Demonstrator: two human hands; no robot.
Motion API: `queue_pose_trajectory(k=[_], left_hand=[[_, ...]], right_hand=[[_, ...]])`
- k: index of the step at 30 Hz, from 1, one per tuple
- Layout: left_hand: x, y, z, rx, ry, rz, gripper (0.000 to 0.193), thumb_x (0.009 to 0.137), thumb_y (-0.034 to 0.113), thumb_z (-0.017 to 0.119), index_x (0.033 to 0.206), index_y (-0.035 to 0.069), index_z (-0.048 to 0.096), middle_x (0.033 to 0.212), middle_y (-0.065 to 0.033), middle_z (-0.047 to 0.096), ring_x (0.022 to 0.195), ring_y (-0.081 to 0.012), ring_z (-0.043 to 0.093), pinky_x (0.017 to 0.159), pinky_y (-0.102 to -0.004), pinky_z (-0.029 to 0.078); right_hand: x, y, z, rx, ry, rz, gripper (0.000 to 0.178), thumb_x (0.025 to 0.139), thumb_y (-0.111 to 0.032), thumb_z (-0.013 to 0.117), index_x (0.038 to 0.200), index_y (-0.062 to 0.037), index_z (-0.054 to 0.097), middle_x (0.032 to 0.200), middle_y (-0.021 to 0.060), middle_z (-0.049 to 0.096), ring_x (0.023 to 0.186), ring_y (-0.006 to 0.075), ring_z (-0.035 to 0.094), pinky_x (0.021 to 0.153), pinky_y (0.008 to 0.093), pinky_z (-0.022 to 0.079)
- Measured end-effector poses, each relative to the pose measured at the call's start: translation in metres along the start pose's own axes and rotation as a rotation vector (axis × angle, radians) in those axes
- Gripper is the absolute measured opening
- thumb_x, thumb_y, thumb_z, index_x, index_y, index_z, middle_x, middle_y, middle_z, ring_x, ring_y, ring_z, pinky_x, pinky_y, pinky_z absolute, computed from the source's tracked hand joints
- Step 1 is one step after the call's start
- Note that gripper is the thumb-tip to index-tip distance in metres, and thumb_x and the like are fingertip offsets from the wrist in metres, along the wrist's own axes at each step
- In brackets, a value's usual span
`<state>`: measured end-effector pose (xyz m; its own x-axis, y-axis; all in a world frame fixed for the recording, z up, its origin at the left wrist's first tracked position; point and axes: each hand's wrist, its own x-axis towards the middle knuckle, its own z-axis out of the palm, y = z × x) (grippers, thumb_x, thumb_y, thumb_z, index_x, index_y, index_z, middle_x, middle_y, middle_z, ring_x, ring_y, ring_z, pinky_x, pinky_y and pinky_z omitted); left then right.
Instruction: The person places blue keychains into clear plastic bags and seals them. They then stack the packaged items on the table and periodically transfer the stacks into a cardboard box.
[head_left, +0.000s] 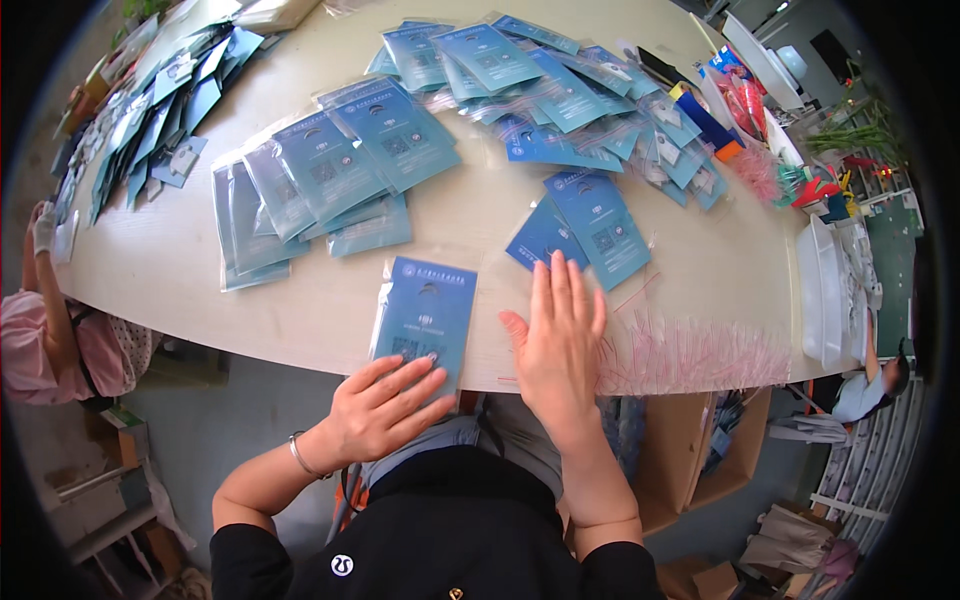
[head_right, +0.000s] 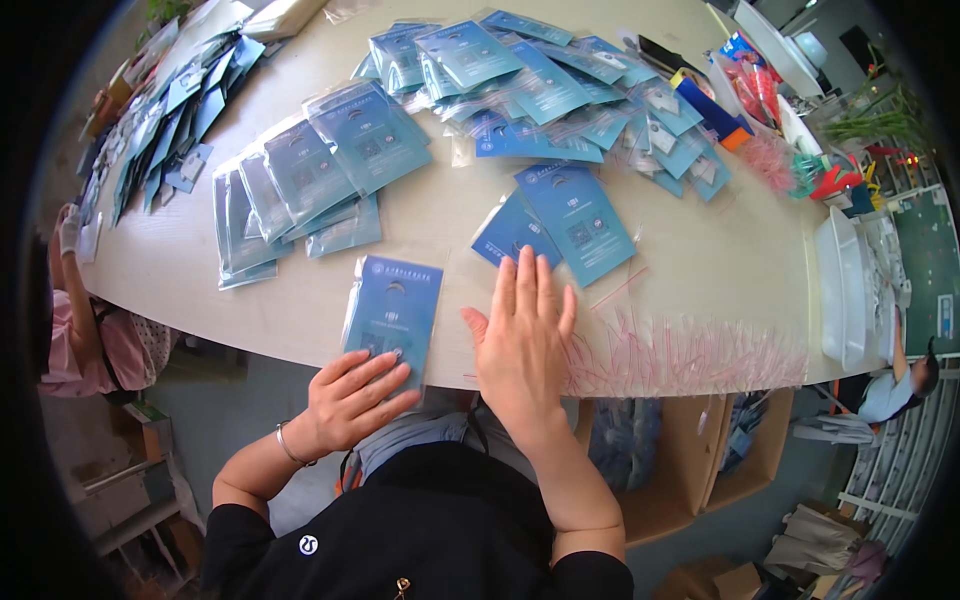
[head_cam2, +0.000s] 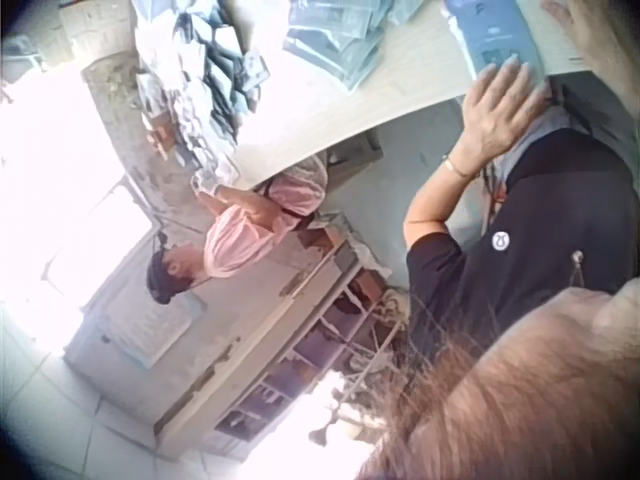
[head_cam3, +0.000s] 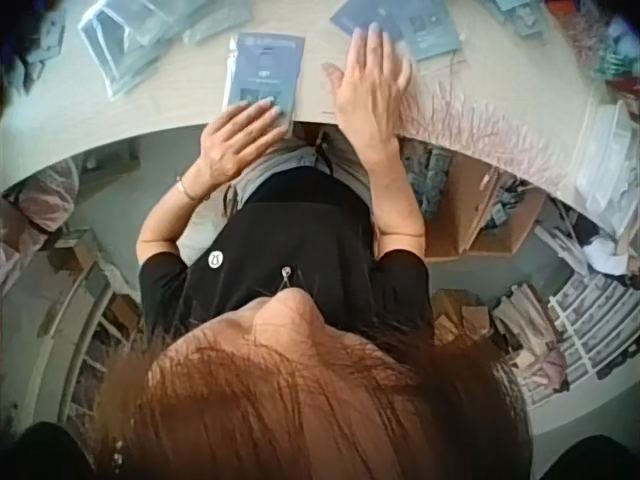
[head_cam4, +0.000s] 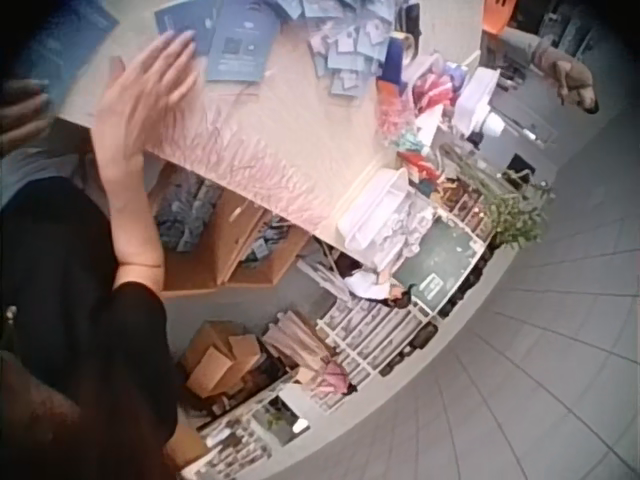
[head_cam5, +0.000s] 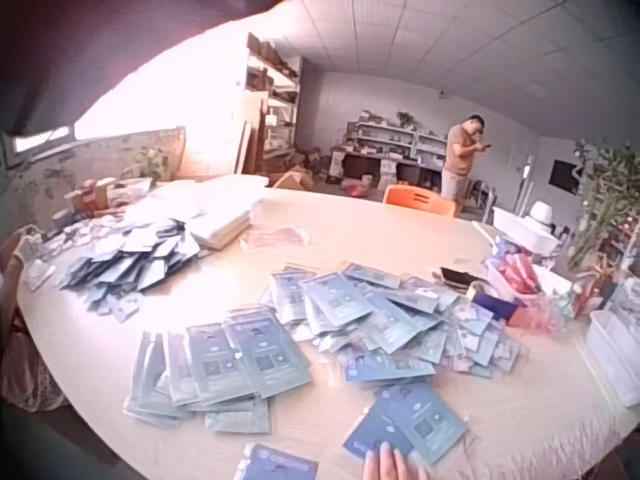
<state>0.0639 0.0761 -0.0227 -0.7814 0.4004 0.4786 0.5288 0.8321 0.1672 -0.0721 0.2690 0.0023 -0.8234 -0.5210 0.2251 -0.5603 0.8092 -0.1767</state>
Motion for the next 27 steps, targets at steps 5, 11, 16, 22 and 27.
queue_pose_trajectory(k=[5, 11, 16, 22, 27], left_hand=[[0.001, -0.009, -0.076, 0.119, 0.213, 0.149, 0.029, 0.082, 0.024, 0.076, 0.110, 0.025, 0.072, 0.118, -0.0057, 0.068, 0.110, -0.0260, 0.066, 0.095, -0.0386, 0.050], [0.069, -0.121, -0.045, 0.431, 0.073, -0.098, 0.049, 0.076, 0.005, 0.064, 0.124, 0.012, 0.067, 0.134, -0.0119, 0.061, 0.126, -0.0339, 0.056, 0.104, -0.0446, 0.045], [0.084, -0.063, -0.022, 0.187, -0.075, -0.378, 0.058, 0.079, 0.006, 0.063, 0.136, 0.001, 0.054, 0.142, -0.0183, 0.050, 0.125, -0.0349, 0.053, 0.099, -0.0410, 0.047], [0.071, -0.023, -0.005, 0.036, -0.360, -0.195, 0.048, 0.089, 0.008, 0.056, 0.135, 0.002, 0.051, 0.144, -0.0175, 0.050, 0.140, -0.0339, 0.041, 0.115, -0.0491, 0.030], [0.070, -0.031, -0.014, -0.228, -0.431, -0.162, 0.035, 0.083, -0.004, 0.057, 0.117, 0.005, 0.056, 0.145, -0.0133, 0.050, 0.141, -0.0335, 0.040, 0.117, -0.0527, 0.026]], right_hand=[[-0.011, -0.029, 0.003, 0.062, -0.130, -0.127, 0.071, 0.093, -0.048, 0.057, 0.141, 0.0045, 0.046, 0.148, 0.0257, 0.040, 0.131, 0.0360, 0.041, 0.109, 0.0515, 0.032], [-0.031, -0.088, 0.013, 0.276, -0.139, -0.276, 0.073, 0.090, -0.046, 0.063, 0.139, 0.0056, 0.048, 0.147, 0.0284, 0.039, 0.123, 0.0359, 0.044, 0.103, 0.0475, 0.037], [-0.016, -0.055, 0.008, 0.508, -0.018, -0.267, 0.046, 0.091, -0.017, 0.063, 0.127, 0.0104, 0.056, 0.138, 0.0269, 0.052, 0.118, 0.0352, 0.054, 0.100, 0.0438, 0.044], [0.019, 0.006, -0.007, 0.413, 0.165, -0.130, 0.041, 0.083, 0.003, 0.053, 0.124, 0.0076, 0.060, 0.131, 0.0205, 0.059, 0.127, 0.0353, 0.052, 0.107, 0.0444, 0.040], [0.002, 0.036, -0.023, 0.455, 0.038, -0.147, 0.038, 0.082, 0.006, 0.053, 0.119, 0.0055, 0.064, 0.126, 0.0174, 0.064, 0.127, 0.0339, 0.052, 0.107, 0.0441, 0.040]])
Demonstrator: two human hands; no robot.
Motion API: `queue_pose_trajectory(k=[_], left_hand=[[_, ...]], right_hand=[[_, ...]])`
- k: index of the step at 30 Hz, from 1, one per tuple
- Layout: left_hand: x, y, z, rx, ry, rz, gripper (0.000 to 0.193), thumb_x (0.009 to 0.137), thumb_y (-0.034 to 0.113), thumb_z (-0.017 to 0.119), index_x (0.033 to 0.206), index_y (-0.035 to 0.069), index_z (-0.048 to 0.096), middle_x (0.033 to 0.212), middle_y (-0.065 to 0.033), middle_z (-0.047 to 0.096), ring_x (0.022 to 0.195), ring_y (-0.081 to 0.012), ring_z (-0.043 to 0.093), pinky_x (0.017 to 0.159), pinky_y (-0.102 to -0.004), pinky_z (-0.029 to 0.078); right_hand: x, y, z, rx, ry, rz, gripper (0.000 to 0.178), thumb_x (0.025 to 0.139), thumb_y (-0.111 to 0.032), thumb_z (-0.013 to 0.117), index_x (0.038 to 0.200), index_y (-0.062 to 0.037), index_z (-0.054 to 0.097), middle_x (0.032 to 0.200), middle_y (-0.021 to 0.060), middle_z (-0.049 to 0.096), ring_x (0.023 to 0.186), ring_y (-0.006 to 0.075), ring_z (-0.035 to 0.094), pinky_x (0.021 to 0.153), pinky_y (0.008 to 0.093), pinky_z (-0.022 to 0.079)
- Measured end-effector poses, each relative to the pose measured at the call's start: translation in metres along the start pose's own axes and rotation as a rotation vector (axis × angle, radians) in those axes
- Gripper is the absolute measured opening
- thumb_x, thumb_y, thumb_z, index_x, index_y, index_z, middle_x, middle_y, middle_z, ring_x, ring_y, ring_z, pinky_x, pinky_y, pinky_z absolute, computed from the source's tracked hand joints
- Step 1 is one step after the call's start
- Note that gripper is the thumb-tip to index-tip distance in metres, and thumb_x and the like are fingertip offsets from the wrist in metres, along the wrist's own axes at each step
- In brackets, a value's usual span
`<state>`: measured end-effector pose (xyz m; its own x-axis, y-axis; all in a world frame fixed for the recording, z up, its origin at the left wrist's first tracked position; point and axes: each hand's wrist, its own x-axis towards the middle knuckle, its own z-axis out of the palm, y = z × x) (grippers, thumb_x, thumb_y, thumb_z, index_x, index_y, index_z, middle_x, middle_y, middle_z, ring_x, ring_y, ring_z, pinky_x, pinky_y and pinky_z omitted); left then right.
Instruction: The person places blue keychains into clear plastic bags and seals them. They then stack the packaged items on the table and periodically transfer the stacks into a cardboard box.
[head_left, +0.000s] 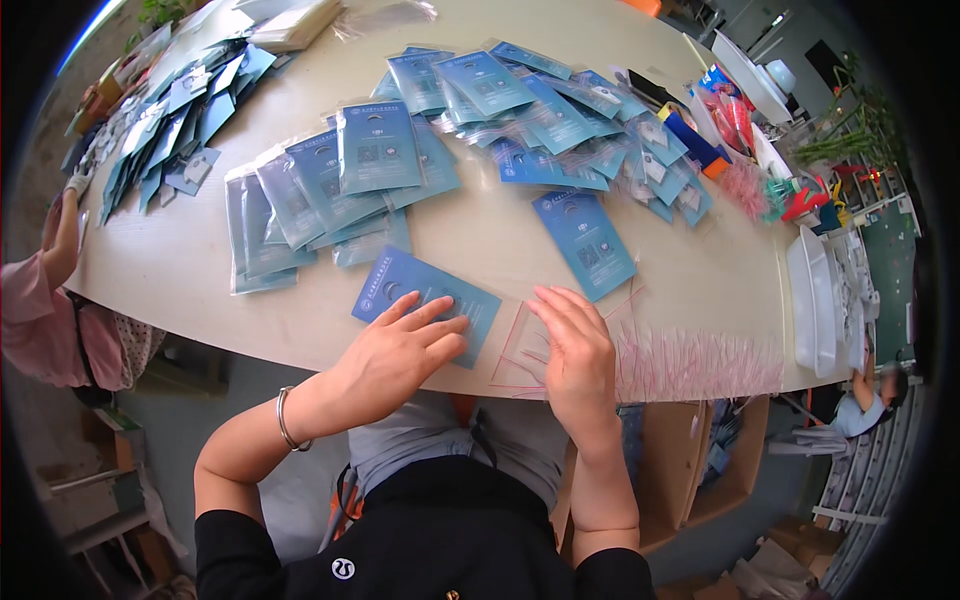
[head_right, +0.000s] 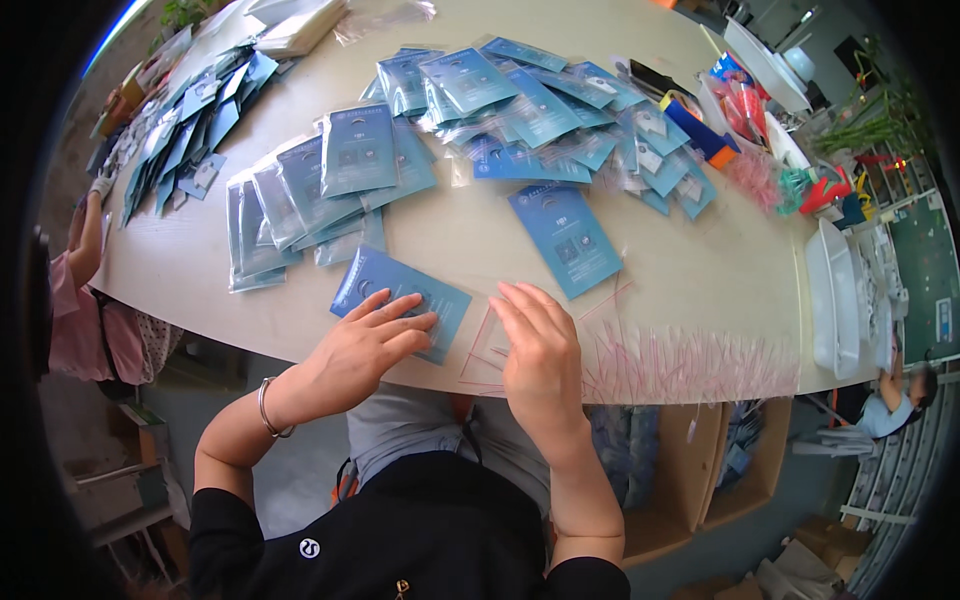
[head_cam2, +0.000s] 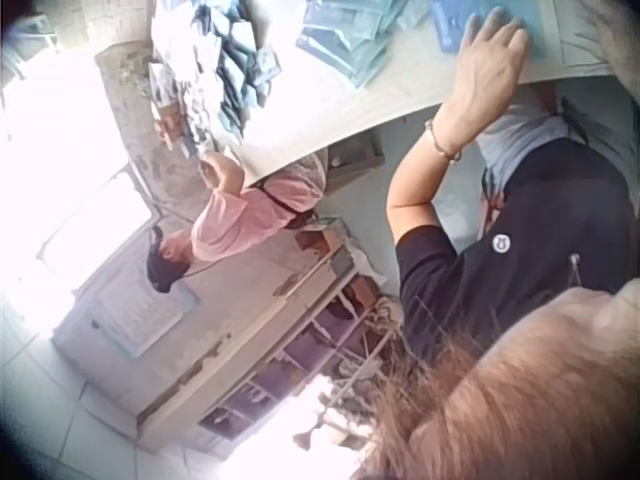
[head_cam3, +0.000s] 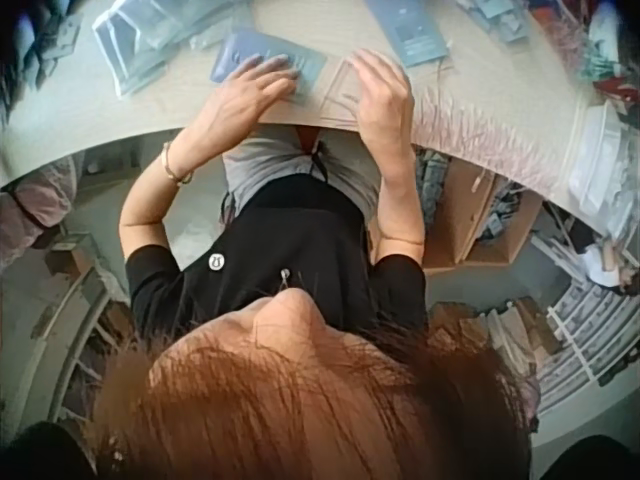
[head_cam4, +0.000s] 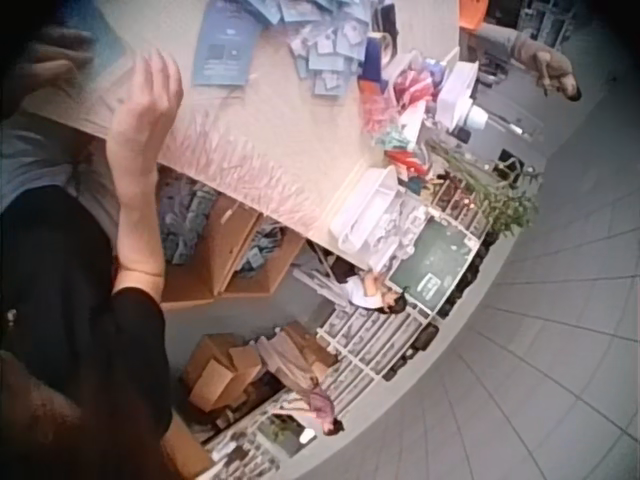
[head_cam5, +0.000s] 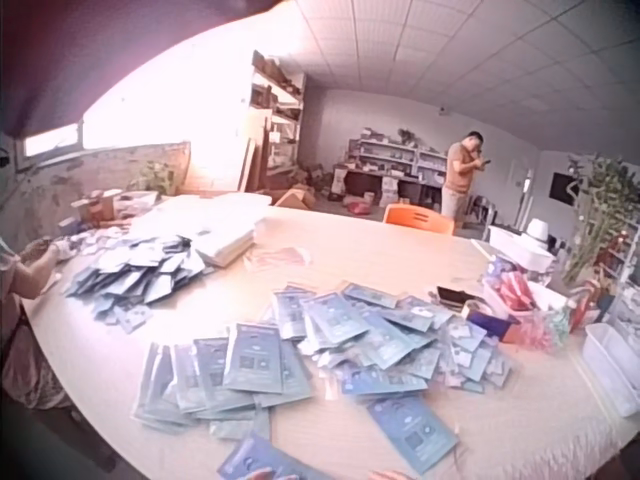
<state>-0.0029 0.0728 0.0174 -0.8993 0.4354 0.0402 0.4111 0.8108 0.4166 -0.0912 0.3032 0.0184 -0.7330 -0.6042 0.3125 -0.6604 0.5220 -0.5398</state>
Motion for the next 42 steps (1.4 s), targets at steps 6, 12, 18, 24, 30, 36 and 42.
queue_pose_trajectory(k=[6, 12, 18, 24, 30, 36, 42], left_hand=[[0.015, 0.014, 0.040, -0.045, 0.187, -0.043, 0.035, 0.085, 0.000, 0.058, 0.120, 0.002, 0.057, 0.143, -0.0155, 0.050, 0.138, -0.0333, 0.044, 0.116, -0.0541, 0.025], [0.011, 0.012, 0.031, 0.238, 0.140, -0.142, 0.053, 0.090, 0.012, 0.058, 0.142, 0.010, 0.051, 0.151, -0.0094, 0.046, 0.144, -0.0317, 0.036, 0.118, -0.0522, 0.024], [0.014, -0.005, 0.026, 0.103, 0.135, -0.096, 0.054, 0.090, 0.015, 0.064, 0.143, 0.015, 0.052, 0.152, -0.0070, 0.045, 0.145, -0.0323, 0.034, 0.119, -0.0525, 0.023], [0.018, -0.019, 0.017, 0.129, 0.135, -0.076, 0.050, 0.093, 0.016, 0.059, 0.143, 0.016, 0.051, 0.151, -0.0076, 0.046, 0.144, -0.0321, 0.036, 0.118, -0.0523, 0.025], [0.019, -0.020, 0.015, 0.125, 0.129, -0.074, 0.049, 0.092, 0.014, 0.059, 0.141, 0.015, 0.053, 0.150, -0.0073, 0.047, 0.144, -0.0317, 0.036, 0.118, -0.0517, 0.026], [0.024, -0.015, 0.013, 0.103, 0.106, -0.121, 0.052, 0.088, 0.007, 0.060, 0.140, 0.012, 0.055, 0.150, -0.0082, 0.048, 0.145, -0.0327, 0.034, 0.120, -0.0501, 0.020], [0.028, -0.012, 0.018, 0.147, 0.117, -0.121, 0.054, 0.086, 0.003, 0.059, 0.139, 0.007, 0.054, 0.151, -0.0094, 0.046, 0.146, -0.0339, 0.032, 0.121, -0.0505, 0.020]], right_hand=[[-0.008, 0.001, 0.005, -0.263, -0.119, -0.174, 0.036, 0.082, 0.003, 0.056, 0.117, 0.0023, 0.066, 0.126, 0.0152, 0.064, 0.129, 0.0323, 0.052, 0.107, 0.0453, 0.040], [-0.036, -0.013, 0.004, -0.172, -0.131, -0.165, 0.029, 0.080, 0.000, 0.061, 0.108, -0.0001, 0.070, 0.120, 0.0104, 0.067, 0.121, 0.0293, 0.057, 0.098, 0.0422, 0.044], [-0.019, -0.004, 0.009, 0.035, 0.001, -0.008, 0.020, 0.076, -0.002, 0.073, 0.096, -0.0029, 0.072, 0.097, 0.0064, 0.063, 0.098, 0.0274, 0.058, 0.085, 0.0399, 0.047], [-0.002, -0.005, 0.018, 0.016, -0.030, -0.037, 0.018, 0.075, -0.006, 0.076, 0.092, -0.0038, 0.072, 0.094, 0.0061, 0.061, 0.095, 0.0263, 0.057, 0.082, 0.0398, 0.045], [0.003, -0.006, 0.020, -0.088, -0.108, -0.117, 0.010, 0.079, -0.010, 0.071, 0.086, -0.0038, 0.066, 0.095, 0.0075, 0.058, 0.098, 0.0264, 0.054, 0.084, 0.0393, 0.043], [-0.009, -0.019, 0.023, -0.188, -0.225, -0.217, 0.010, 0.084, -0.011, 0.061, 0.083, -0.0016, 0.060, 0.093, 0.0124, 0.055, 0.095, 0.0289, 0.052, 0.084, 0.0410, 0.043], [-0.038, -0.034, -0.025, 0.461, -0.259, -0.263, 0.014, 0.088, -0.015, 0.067, 0.084, -0.0055, 0.057, 0.091, 0.0097, 0.050, 0.093, 0.0268, 0.049, 0.088, 0.0386, 0.040]])
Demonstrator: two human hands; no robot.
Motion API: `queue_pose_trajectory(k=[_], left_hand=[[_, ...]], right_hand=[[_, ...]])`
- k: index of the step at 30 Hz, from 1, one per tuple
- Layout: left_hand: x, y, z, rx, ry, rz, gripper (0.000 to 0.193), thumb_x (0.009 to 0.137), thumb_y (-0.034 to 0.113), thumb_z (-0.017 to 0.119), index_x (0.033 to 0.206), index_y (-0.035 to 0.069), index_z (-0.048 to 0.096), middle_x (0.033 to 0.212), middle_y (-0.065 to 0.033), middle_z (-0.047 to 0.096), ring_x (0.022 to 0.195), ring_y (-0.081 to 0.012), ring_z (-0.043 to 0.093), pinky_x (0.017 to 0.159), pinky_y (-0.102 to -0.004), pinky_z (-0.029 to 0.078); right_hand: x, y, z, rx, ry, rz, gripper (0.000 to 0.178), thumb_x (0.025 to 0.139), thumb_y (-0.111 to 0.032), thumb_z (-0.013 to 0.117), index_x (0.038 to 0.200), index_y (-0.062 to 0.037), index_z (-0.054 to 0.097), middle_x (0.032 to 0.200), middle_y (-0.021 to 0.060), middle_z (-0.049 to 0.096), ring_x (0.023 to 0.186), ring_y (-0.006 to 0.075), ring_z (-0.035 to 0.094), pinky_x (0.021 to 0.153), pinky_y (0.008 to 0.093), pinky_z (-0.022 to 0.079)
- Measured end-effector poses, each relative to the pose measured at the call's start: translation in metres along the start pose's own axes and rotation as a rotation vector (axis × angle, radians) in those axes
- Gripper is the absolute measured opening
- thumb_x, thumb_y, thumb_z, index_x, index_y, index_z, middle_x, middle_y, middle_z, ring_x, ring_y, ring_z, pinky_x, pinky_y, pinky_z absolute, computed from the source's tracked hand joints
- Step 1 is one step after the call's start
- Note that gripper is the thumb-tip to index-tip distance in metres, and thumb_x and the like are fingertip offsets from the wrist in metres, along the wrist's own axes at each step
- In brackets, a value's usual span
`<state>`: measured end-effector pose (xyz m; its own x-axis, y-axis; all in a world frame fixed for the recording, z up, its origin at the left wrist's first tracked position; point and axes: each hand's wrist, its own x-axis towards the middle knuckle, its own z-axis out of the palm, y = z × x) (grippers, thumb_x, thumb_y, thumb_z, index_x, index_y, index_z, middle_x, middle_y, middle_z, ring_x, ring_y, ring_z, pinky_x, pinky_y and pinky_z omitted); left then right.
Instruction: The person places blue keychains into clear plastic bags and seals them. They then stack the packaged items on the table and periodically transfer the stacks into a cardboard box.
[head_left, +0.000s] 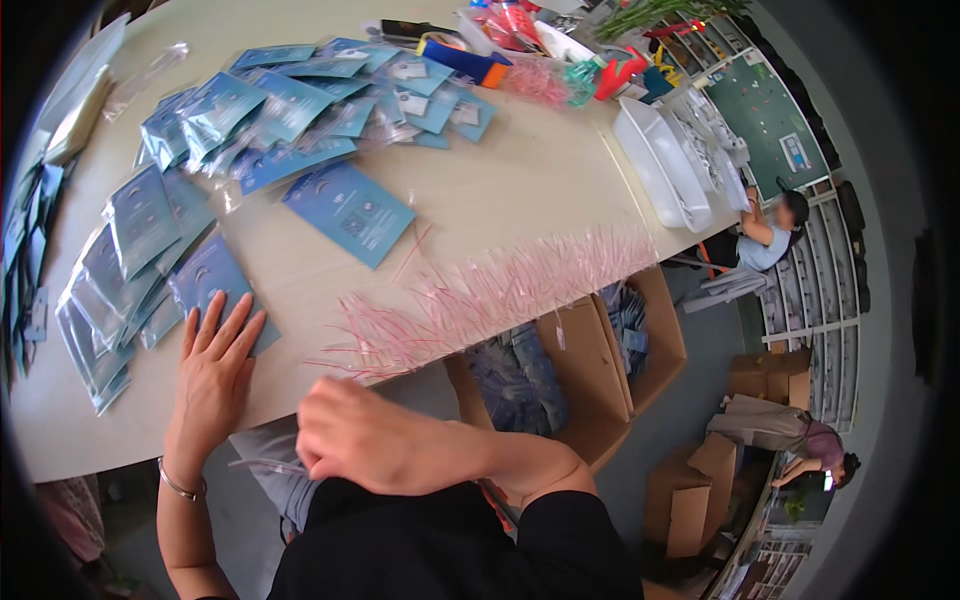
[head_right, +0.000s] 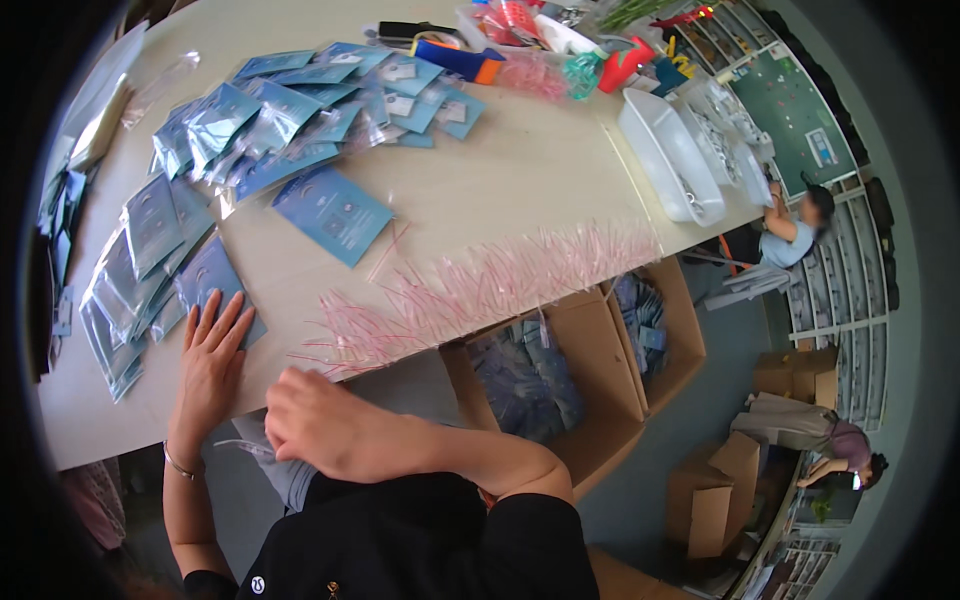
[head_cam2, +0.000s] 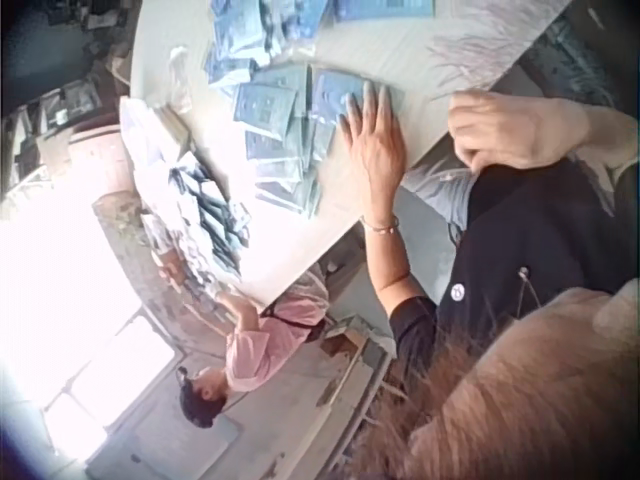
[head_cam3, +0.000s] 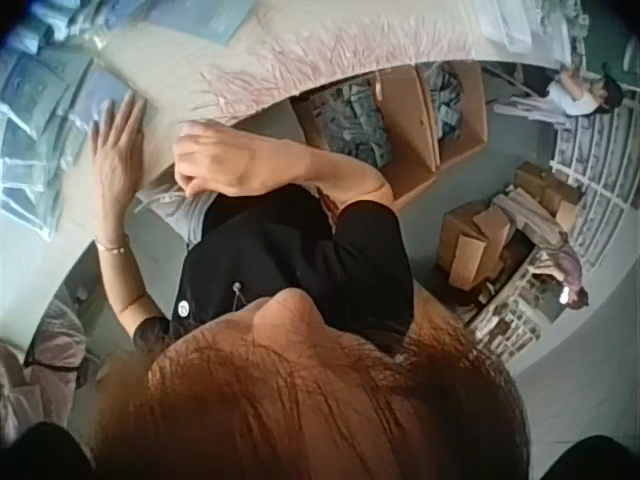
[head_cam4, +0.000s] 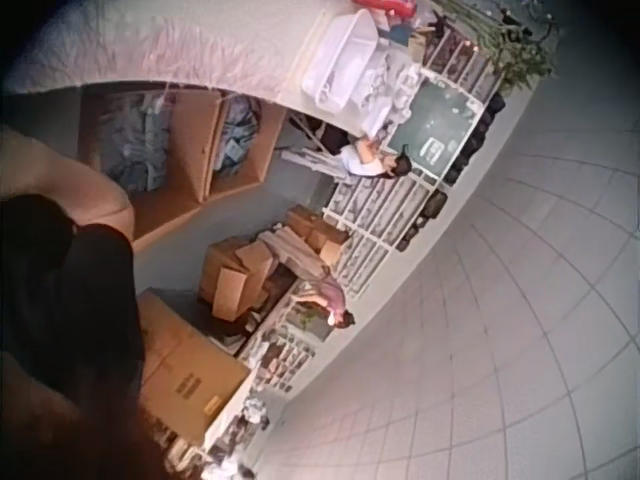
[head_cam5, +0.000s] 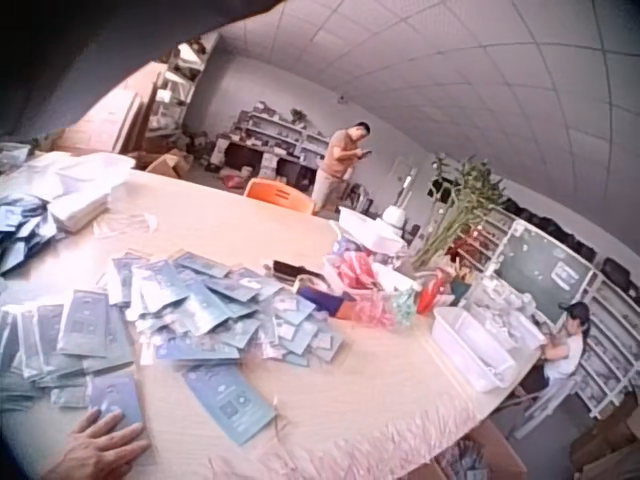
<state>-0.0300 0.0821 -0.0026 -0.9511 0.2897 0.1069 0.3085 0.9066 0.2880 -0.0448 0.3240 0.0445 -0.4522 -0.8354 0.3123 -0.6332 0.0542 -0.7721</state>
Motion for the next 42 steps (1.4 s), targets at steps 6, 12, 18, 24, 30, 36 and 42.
queue_pose_trajectory(k=[6, 12, 18, 24, 30, 36, 42], left_hand=[[-0.004, 0.003, -0.005, 0.027, -0.017, -0.029, 0.055, 0.085, 0.000, 0.058, 0.139, 0.007, 0.054, 0.152, -0.0100, 0.045, 0.147, -0.0333, 0.030, 0.122, -0.0502, 0.018], [-0.002, 0.003, 0.000, 0.010, -0.025, -0.036, 0.056, 0.085, -0.001, 0.054, 0.140, 0.005, 0.053, 0.152, -0.0119, 0.045, 0.147, -0.0344, 0.029, 0.122, -0.0508, 0.016], [-0.002, 0.004, -0.004, 0.031, -0.056, -0.060, 0.056, 0.085, -0.001, 0.053, 0.140, 0.005, 0.053, 0.153, -0.0126, 0.044, 0.148, -0.0343, 0.028, 0.122, -0.0506, 0.015], [-0.001, 0.009, -0.006, 0.043, -0.065, -0.073, 0.055, 0.085, -0.001, 0.051, 0.140, 0.005, 0.053, 0.153, -0.0129, 0.043, 0.148, -0.0345, 0.027, 0.123, -0.0504, 0.014], [-0.001, 0.006, -0.002, 0.024, -0.046, -0.063, 0.057, 0.083, -0.002, 0.055, 0.139, 0.004, 0.054, 0.152, -0.0122, 0.044, 0.148, -0.0341, 0.029, 0.122, -0.0505, 0.016], [-0.012, 0.008, -0.013, 0.026, -0.113, 0.048, 0.056, 0.084, 0.005, 0.063, 0.139, 0.009, 0.054, 0.151, -0.0097, 0.047, 0.145, -0.0326, 0.033, 0.121, -0.0506, 0.020], [-0.036, 0.003, -0.019, -0.096, -0.147, 0.130, 0.050, 0.088, 0.013, 0.065, 0.137, 0.011, 0.052, 0.151, -0.0048, 0.047, 0.144, -0.0305, 0.036, 0.119, -0.0514, 0.023]], right_hand=[[-0.132, 0.039, -0.166, -0.212, 1.305, 0.592, 0.020, 0.100, -0.019, 0.061, 0.105, 0.0004, 0.063, 0.092, 0.0005, 0.062, 0.086, 0.0084, 0.053, 0.081, 0.0257, 0.045], [-0.310, 0.110, -0.288, -0.672, 1.369, 0.989, 0.027, 0.098, -0.019, 0.060, 0.102, 0.0068, 0.067, 0.097, 0.0129, 0.070, 0.089, 0.0204, 0.063, 0.083, 0.0331, 0.048], [-0.352, 0.171, -0.316, -0.941, 1.041, 1.248, 0.029, 0.093, -0.026, 0.064, 0.096, 0.0019, 0.071, 0.100, 0.0220, 0.070, 0.099, 0.0408, 0.063, 0.090, 0.0483, 0.047], [-0.325, 0.168, -0.297, -1.119, 0.689, 1.451, 0.022, 0.093, -0.029, 0.063, 0.098, -0.0117, 0.074, 0.110, 0.0152, 0.068, 0.106, 0.0400, 0.060, 0.092, 0.0497, 0.048], [-0.306, 0.143, -0.316, -1.216, 0.934, 1.443, 0.017, 0.090, -0.024, 0.063, 0.099, -0.0147, 0.074, 0.107, 0.0127, 0.066, 0.104, 0.0380, 0.060, 0.090, 0.0487, 0.048], [-0.154, 0.076, -0.177, -0.984, 1.029, 0.497, 0.023, 0.080, -0.001, 0.070, 0.102, -0.0021, 0.065, 0.102, 0.0138, 0.063, 0.100, 0.0363, 0.059, 0.089, 0.0451, 0.048], [-0.029, 0.024, 0.012, -0.501, 0.120, 0.038, 0.047, 0.081, -0.005, 0.068, 0.127, -0.0071, 0.061, 0.134, 0.0121, 0.057, 0.127, 0.0295, 0.053, 0.103, 0.0443, 0.041]])
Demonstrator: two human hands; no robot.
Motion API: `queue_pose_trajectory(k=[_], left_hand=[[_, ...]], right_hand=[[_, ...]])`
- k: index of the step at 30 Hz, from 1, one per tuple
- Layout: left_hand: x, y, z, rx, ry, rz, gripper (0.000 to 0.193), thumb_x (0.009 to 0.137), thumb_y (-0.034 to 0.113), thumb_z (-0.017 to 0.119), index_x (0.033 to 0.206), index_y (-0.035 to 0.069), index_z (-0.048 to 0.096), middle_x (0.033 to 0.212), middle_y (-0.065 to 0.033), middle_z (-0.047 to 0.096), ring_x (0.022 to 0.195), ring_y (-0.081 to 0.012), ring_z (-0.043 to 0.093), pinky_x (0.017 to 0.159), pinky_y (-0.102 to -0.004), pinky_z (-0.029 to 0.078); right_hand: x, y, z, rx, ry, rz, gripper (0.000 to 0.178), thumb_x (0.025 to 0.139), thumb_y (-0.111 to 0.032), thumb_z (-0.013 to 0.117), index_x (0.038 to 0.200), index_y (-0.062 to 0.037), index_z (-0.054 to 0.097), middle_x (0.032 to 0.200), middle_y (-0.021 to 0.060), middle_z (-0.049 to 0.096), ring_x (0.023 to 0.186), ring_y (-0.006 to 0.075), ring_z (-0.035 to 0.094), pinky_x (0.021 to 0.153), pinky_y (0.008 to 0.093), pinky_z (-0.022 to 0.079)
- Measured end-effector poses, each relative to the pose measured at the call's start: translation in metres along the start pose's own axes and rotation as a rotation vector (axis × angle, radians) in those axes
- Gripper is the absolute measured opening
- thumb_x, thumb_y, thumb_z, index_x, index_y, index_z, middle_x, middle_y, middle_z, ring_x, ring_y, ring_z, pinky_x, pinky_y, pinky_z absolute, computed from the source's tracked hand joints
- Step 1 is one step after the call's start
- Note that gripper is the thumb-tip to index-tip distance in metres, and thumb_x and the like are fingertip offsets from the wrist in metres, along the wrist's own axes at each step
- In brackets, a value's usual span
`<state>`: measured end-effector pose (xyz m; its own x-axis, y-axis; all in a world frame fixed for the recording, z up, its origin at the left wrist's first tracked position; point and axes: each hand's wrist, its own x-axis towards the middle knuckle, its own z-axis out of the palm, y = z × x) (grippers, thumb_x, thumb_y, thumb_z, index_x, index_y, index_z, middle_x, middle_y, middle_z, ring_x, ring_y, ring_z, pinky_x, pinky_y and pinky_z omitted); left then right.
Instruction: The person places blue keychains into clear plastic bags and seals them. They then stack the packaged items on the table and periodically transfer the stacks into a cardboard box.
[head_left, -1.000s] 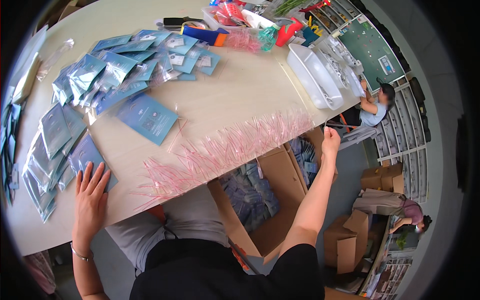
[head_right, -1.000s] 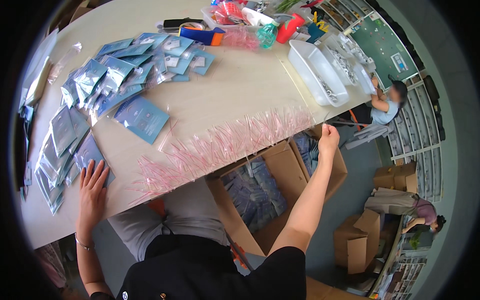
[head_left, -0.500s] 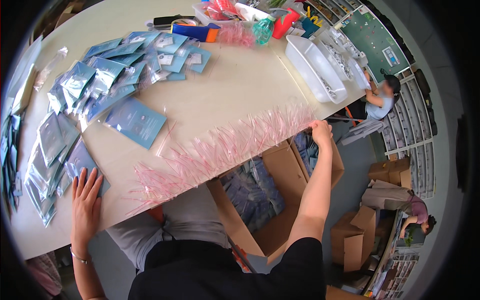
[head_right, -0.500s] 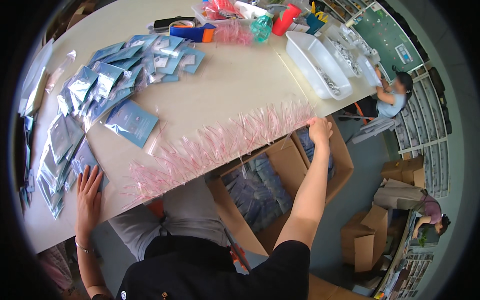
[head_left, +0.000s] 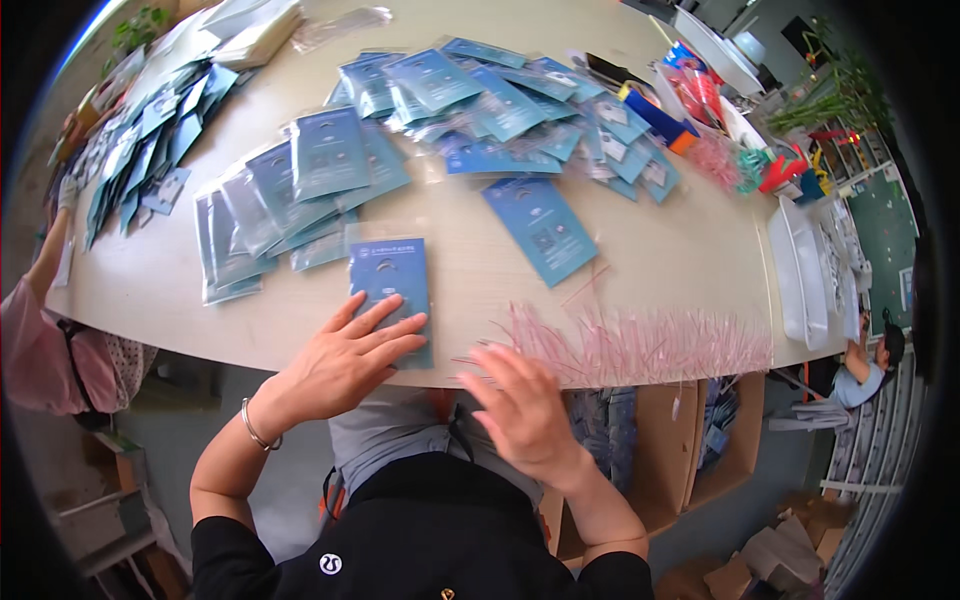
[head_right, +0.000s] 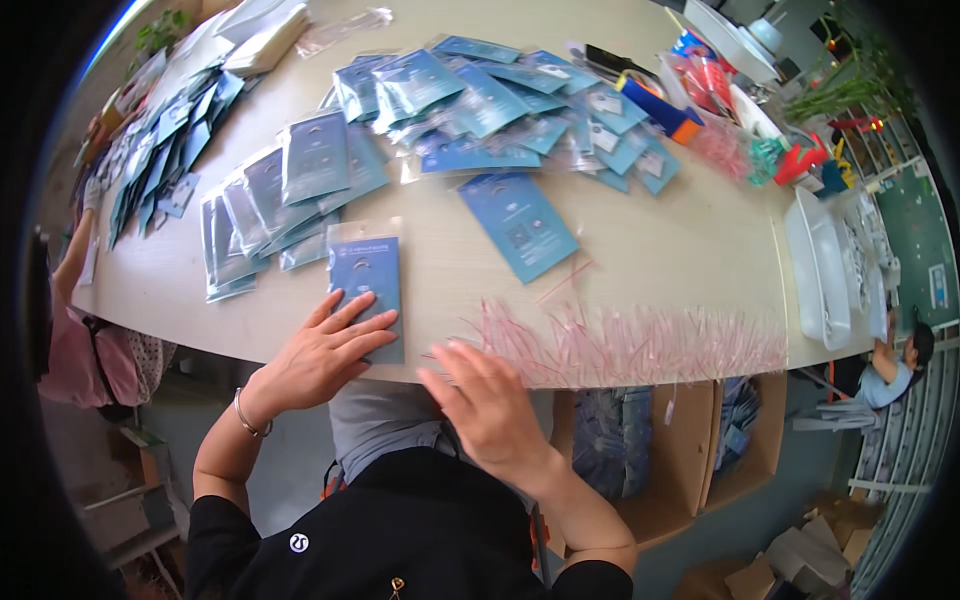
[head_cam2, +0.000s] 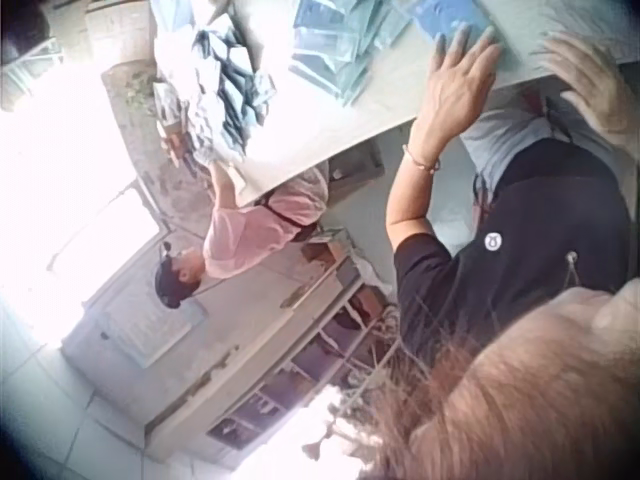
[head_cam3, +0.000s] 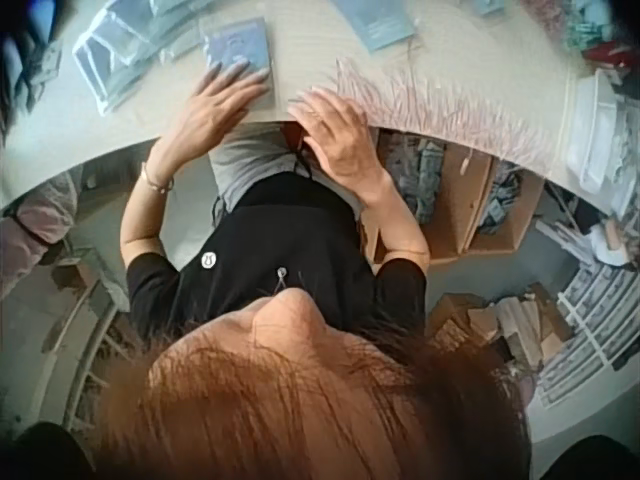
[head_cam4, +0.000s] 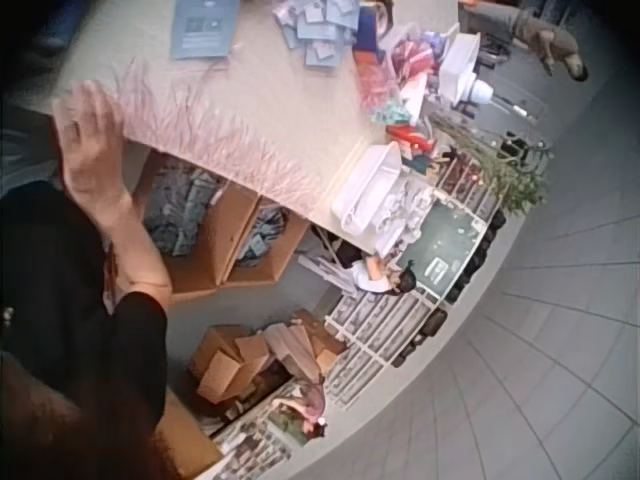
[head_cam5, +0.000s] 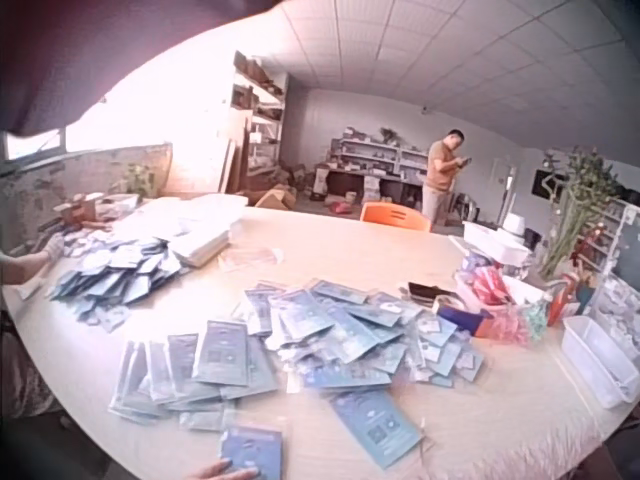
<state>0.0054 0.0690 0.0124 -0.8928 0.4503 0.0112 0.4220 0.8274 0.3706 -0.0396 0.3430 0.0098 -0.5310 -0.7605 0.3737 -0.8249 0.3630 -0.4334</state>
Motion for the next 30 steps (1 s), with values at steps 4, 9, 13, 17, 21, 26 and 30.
queue_pose_trajectory(k=[4, 9, 13, 17, 21, 26, 30], left_hand=[[-0.010, -0.004, 0.003, -0.082, 0.015, 0.024, 0.039, 0.090, 0.016, 0.066, 0.126, 0.010, 0.053, 0.151, -0.0066, 0.046, 0.144, -0.0295, 0.036, 0.119, -0.0523, 0.024], [-0.022, -0.014, 0.001, -0.225, 0.140, 0.064, 0.033, 0.085, 0.027, 0.073, 0.109, 0.010, 0.058, 0.151, -0.0116, 0.045, 0.143, -0.0335, 0.036, 0.119, -0.0536, 0.024], [-0.047, -0.017, 0.001, -0.113, 0.157, 0.012, 0.033, 0.080, 0.026, 0.077, 0.104, 0.010, 0.060, 0.146, -0.0103, 0.050, 0.138, -0.0333, 0.044, 0.116, -0.0526, 0.030], [-0.058, -0.020, 0.025, -0.038, 0.321, 0.016, 0.031, 0.076, 0.020, 0.080, 0.100, 0.009, 0.063, 0.136, -0.0098, 0.058, 0.132, -0.0312, 0.050, 0.111, -0.0515, 0.037], [-0.055, -0.010, 0.028, -0.119, 0.439, -0.120, 0.023, 0.070, 0.012, 0.082, 0.083, 0.009, 0.063, 0.132, -0.0118, 0.061, 0.129, -0.0319, 0.053, 0.108, -0.0498, 0.039], [-0.048, 0.004, 0.028, -0.181, 0.525, -0.272, 0.019, 0.071, 0.008, 0.080, 0.080, 0.008, 0.063, 0.126, -0.0133, 0.061, 0.122, -0.0352, 0.054, 0.101, -0.0468, 0.039], [-0.045, 0.011, 0.027, -0.188, 0.519, -0.366, 0.016, 0.071, 0.007, 0.078, 0.079, 0.007, 0.064, 0.123, -0.0133, 0.060, 0.121, -0.0353, 0.052, 0.100, -0.0453, 0.037]], right_hand=[[0.024, -0.002, 0.040, -0.044, -0.003, -0.069, 0.033, 0.081, -0.006, 0.067, 0.114, -0.0065, 0.067, 0.127, 0.0083, 0.064, 0.126, 0.0270, 0.054, 0.100, 0.0442, 0.041], [0.027, 0.000, 0.043, 0.063, 0.018, 0.000, 0.024, 0.073, -0.007, 0.077, 0.095, -0.0080, 0.069, 0.121, 0.0046, 0.069, 0.125, 0.0244, 0.056, 0.097, 0.0437, 0.040], [0.026, -0.002, 0.048, 0.083, 0.073, 0.051, 0.019, 0.073, -0.008, 0.079, 0.090, -0.0091, 0.070, 0.118, 0.0043, 0.071, 0.123, 0.0252, 0.056, 0.097, 0.0439, 0.039], [0.028, -0.006, 0.048, 0.089, 0.099, 0.091, 0.017, 0.073, -0.011, 0.080, 0.087, -0.0100, 0.070, 0.118, 0.0044, 0.070, 0.123, 0.0281, 0.055, 0.097, 0.0445, 0.037], [0.030, -0.012, 0.048, 0.049, 0.077, 0.235, 0.017, 0.074, -0.013, 0.081, 0.085, -0.0097, 0.069, 0.122, 0.0068, 0.063, 0.125, 0.0318, 0.049, 0.099, 0.0460, 0.034], [0.033, -0.028, 0.048, -0.033, 0.056, 0.399, 0.016, 0.079, -0.016, 0.079, 0.083, -0.0081, 0.065, 0.126, 0.0112, 0.054, 0.128, 0.0358, 0.041, 0.101, 0.0505, 0.031], [0.035, -0.036, 0.051, -0.071, 0.052, 0.459, 0.016, 0.083, -0.016, 0.075, 0.083, -0.0063, 0.063, 0.126, 0.0130, 0.052, 0.128, 0.0377, 0.040, 0.102, 0.0537, 0.030]])
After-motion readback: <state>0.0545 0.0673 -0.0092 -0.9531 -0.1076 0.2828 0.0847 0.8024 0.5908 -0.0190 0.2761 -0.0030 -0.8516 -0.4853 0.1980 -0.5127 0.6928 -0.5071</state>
